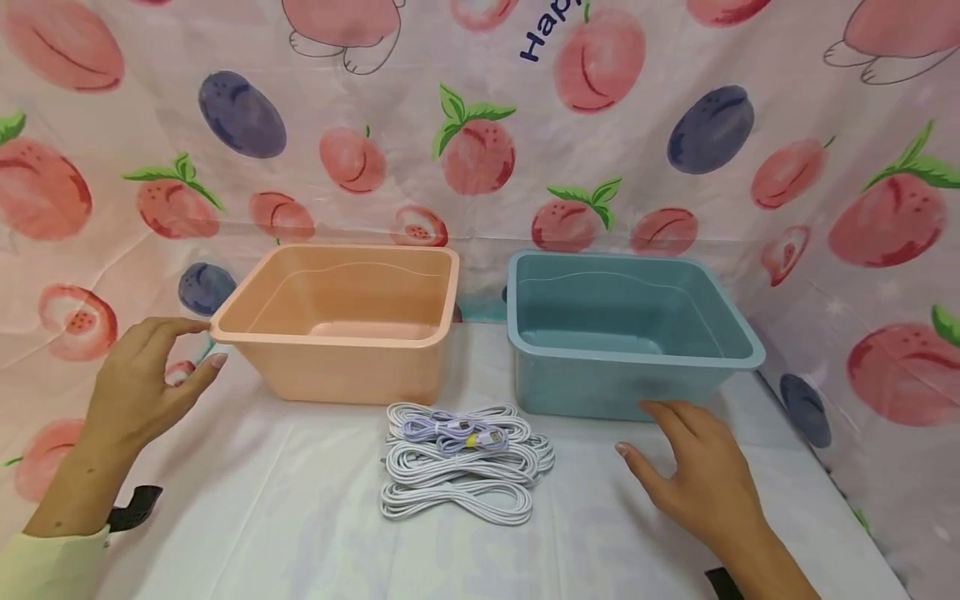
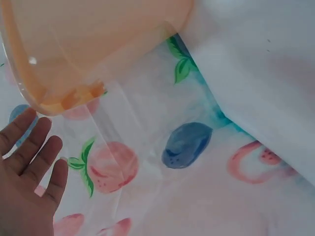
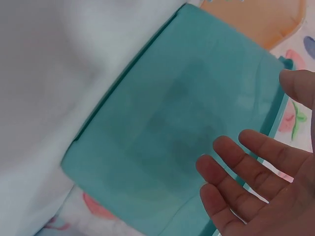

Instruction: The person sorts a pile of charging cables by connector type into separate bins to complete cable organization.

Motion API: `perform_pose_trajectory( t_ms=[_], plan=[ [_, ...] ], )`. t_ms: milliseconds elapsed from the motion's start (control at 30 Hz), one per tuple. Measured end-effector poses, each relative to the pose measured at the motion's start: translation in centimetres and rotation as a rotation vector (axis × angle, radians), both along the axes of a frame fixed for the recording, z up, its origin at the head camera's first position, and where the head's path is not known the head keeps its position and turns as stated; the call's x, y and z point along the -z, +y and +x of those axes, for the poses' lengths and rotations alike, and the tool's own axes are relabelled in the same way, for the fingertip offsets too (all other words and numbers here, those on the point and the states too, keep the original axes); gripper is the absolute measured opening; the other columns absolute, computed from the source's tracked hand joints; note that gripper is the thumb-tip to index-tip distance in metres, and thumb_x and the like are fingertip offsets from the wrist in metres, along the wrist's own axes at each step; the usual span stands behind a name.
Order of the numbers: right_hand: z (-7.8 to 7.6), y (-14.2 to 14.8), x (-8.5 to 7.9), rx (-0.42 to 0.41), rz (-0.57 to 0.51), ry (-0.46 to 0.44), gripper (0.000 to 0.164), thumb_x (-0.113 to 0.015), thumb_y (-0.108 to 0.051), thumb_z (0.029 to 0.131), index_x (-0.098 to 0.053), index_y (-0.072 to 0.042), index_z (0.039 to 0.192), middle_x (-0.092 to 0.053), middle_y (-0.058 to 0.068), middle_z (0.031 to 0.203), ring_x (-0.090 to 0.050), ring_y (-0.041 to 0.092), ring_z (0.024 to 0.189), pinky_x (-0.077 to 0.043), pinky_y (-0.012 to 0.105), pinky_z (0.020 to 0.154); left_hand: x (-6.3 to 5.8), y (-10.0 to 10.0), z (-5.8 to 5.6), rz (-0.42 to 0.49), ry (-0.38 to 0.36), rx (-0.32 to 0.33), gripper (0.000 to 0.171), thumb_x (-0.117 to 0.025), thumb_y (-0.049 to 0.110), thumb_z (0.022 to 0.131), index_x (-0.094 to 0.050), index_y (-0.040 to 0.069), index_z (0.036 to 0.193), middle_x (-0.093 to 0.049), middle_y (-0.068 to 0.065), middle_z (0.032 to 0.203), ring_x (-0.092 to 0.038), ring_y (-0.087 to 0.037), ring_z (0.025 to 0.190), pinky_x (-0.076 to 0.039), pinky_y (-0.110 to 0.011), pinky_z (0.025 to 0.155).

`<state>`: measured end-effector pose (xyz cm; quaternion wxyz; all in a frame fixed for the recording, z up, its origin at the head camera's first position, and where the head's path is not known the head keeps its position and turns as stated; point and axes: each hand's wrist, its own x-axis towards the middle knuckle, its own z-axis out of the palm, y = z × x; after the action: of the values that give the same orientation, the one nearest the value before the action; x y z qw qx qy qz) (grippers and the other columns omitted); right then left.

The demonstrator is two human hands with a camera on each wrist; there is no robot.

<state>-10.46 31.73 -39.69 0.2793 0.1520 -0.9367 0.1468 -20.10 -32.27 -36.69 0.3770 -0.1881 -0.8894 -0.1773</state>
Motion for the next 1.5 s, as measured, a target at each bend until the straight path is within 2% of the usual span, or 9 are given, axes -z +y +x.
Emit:
perform_pose_trajectory(
  t_ms=[200, 433, 567, 1000, 1200, 1500],
  plan=[
    [-0.2, -1.1, -0.2, -0.037, 0.002, -0.001, 0.063, -0.097, -0.026, 0.071, -0.072, -0.005, 0.124, -0.071, 0.012, 0.116, -0.066, 0.038, 0.106, -0.052, 0.063, 0.089, -0.5, 1.6, -0.6, -0.013, 0.033, 0.061, 0.054, -0.073, 0.043, 0.086, -0.071, 0.003, 0.121, -0.067, -0.021, 0.121, -0.059, -0.047, 0.117, -0.043, -0.068, 0.093],
    [-0.4, -2.6, -0.3, -0.09, 0.005, 0.008, 0.06, -0.096, -0.029, 0.074, -0.073, -0.004, 0.124, -0.071, 0.008, 0.114, -0.067, 0.034, 0.105, -0.053, 0.059, 0.089, -0.9, 3.7, -1.2, -0.01, 0.083, 0.136, 0.065, -0.059, 0.063, 0.096, -0.072, 0.004, 0.12, -0.068, -0.018, 0.118, -0.06, -0.044, 0.115, -0.037, -0.065, 0.091],
    [-0.7, -3.7, -0.4, -0.117, 0.009, 0.018, 0.061, -0.096, -0.03, 0.075, -0.073, -0.004, 0.125, -0.071, 0.007, 0.114, -0.067, 0.033, 0.106, -0.054, 0.058, 0.09, -1.0, 4.8, -1.6, -0.018, 0.079, 0.175, 0.067, -0.055, 0.067, 0.099, -0.071, 0.005, 0.122, -0.068, -0.017, 0.118, -0.059, -0.041, 0.116, -0.036, -0.064, 0.093],
    [-2.3, -6.7, -0.8, -0.224, 0.014, 0.041, 0.059, -0.092, -0.032, 0.079, -0.072, -0.006, 0.128, -0.071, 0.005, 0.115, -0.067, 0.029, 0.107, -0.055, 0.053, 0.09, -0.8, 7.2, -2.6, -0.044, 0.084, 0.275, 0.056, -0.066, 0.056, 0.099, -0.073, 0.007, 0.124, -0.07, -0.013, 0.114, -0.067, -0.038, 0.106, -0.05, -0.055, 0.088],
    [-3.0, -8.3, -0.9, -0.263, 0.011, 0.05, 0.058, -0.092, -0.032, 0.08, -0.072, -0.007, 0.128, -0.072, 0.004, 0.115, -0.068, 0.027, 0.107, -0.056, 0.052, 0.09, -0.7, 7.7, -2.9, -0.065, 0.061, 0.3, 0.045, -0.077, 0.042, 0.095, -0.073, 0.006, 0.122, -0.069, -0.012, 0.111, -0.064, -0.036, 0.105, -0.051, -0.051, 0.091],
    [-3.8, -10.9, -1.2, -0.247, 0.036, -0.038, 0.057, -0.087, -0.043, 0.086, -0.073, -0.009, 0.129, -0.071, 0.004, 0.118, -0.066, 0.027, 0.112, -0.057, 0.051, 0.095, -0.7, 7.8, -3.5, -0.099, 0.03, 0.322, 0.036, -0.08, 0.031, 0.092, -0.075, 0.007, 0.118, -0.069, -0.011, 0.107, -0.063, -0.03, 0.098, -0.049, -0.04, 0.086]
  ],
)
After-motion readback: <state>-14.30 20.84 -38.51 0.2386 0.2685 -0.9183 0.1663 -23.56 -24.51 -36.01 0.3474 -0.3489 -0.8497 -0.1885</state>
